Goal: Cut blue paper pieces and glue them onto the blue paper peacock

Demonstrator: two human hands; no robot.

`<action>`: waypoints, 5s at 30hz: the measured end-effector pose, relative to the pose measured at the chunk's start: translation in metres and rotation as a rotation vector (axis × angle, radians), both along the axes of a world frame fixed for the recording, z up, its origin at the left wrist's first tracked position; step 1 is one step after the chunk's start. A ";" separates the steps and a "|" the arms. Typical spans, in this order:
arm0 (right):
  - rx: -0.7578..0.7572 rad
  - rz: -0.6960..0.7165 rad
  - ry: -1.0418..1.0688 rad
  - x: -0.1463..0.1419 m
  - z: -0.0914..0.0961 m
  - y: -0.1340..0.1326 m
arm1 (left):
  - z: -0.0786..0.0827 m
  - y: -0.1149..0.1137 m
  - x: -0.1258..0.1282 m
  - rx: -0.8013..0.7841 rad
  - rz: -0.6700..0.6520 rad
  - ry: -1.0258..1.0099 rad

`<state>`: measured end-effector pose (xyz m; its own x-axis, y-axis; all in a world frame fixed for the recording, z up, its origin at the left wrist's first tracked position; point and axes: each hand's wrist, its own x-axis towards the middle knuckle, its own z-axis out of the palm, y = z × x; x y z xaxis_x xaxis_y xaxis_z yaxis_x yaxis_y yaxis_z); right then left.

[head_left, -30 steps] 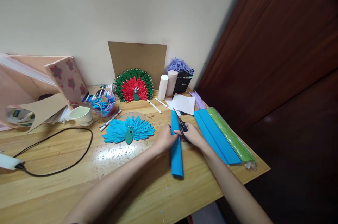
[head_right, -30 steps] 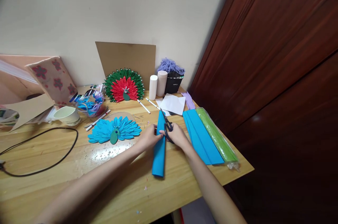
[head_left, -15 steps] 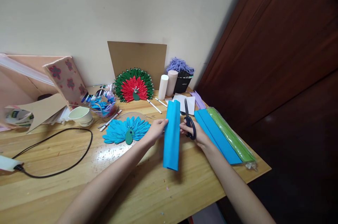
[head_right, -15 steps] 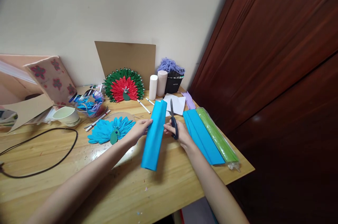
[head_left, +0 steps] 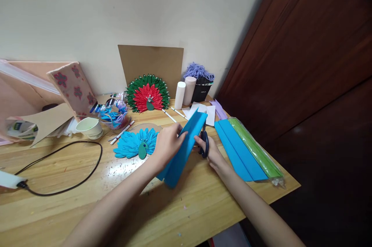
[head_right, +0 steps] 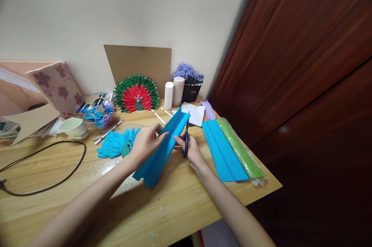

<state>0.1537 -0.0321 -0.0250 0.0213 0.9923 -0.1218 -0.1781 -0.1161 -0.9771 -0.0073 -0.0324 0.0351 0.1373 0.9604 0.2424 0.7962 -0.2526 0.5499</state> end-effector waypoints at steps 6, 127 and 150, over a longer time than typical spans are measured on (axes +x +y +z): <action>-0.023 -0.140 0.128 0.007 -0.003 0.009 | -0.005 0.012 -0.006 -0.020 -0.026 -0.197; 0.985 0.879 -1.428 -0.406 0.066 0.181 | -0.100 -0.044 -0.159 -0.031 -0.611 0.129; 0.562 0.104 -0.449 -0.108 0.083 0.077 | -0.070 -0.050 -0.157 -0.083 -0.333 -0.115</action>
